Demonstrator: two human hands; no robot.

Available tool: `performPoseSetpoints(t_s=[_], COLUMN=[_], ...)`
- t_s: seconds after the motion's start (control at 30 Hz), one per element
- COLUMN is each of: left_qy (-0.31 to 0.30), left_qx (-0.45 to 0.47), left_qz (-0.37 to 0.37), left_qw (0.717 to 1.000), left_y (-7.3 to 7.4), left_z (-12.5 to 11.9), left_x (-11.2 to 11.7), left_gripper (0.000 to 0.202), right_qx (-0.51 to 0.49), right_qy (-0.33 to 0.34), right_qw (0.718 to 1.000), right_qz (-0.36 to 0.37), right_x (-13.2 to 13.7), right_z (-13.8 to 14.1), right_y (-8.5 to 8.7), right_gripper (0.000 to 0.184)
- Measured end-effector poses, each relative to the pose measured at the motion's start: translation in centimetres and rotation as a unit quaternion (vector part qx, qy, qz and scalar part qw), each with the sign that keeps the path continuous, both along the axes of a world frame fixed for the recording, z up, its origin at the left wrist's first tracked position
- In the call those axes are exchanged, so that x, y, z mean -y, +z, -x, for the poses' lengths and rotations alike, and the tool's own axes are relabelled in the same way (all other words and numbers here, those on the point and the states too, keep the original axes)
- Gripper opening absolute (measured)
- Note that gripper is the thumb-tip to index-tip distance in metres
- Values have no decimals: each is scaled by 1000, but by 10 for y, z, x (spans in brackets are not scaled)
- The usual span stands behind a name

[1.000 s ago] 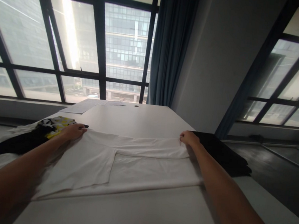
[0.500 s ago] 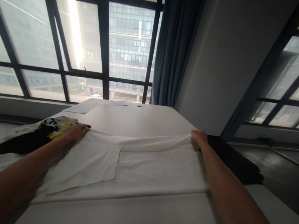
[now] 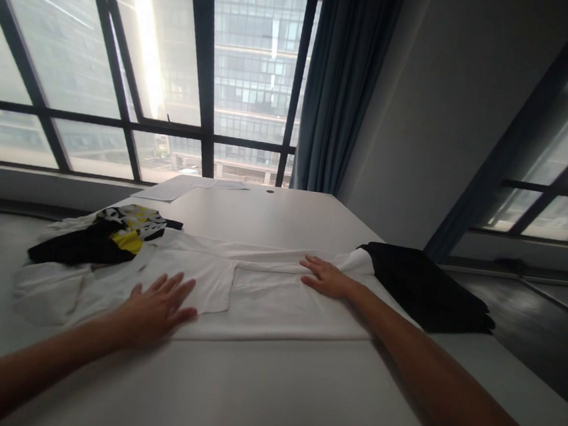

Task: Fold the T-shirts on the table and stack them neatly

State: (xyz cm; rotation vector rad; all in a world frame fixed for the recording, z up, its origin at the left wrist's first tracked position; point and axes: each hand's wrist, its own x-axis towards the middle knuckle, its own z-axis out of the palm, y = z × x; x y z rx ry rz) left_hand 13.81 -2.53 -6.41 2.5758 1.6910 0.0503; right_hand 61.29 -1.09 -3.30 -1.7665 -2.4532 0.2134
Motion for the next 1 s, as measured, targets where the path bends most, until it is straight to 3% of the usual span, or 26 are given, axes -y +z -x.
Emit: performPoseSetpoints(t_s=[0.07,0.13,0.27,0.47,0.73,0.9,1.0], left_qy=[1,-3,-25,-86,-181,-194,-156], left_qx=[9,18,17,1,3,-24,-68], left_qz=[1,-5,13,34,23,13,-20], left_qw=[1000,1000,999,996,983,981,985], left_y=[-14,-17,0,23,25,28,33], left_z=[3,1,-15,-39,-40,-33,-22], left_x=[23,29,7,-60,-165,-216,-244], left_gripper=[72,69,69,71,66,65,67], right_qx=[7,14,20,33,34,36,49], right_qy=[-23,-38,-75,-157,-244,-280,-284], right_qw=[1000,999,997,986,968,956,953], right_qz=[5,9,25,34,50,79,93], right_x=[2,1,-3,-15,-32,-32,-21], right_z=[1,0,-5,-18,-8,16,38], right_y=[-7,-10,-8,-8,-4,9,17], right_gripper=[69,69,68,70,74,84,90])
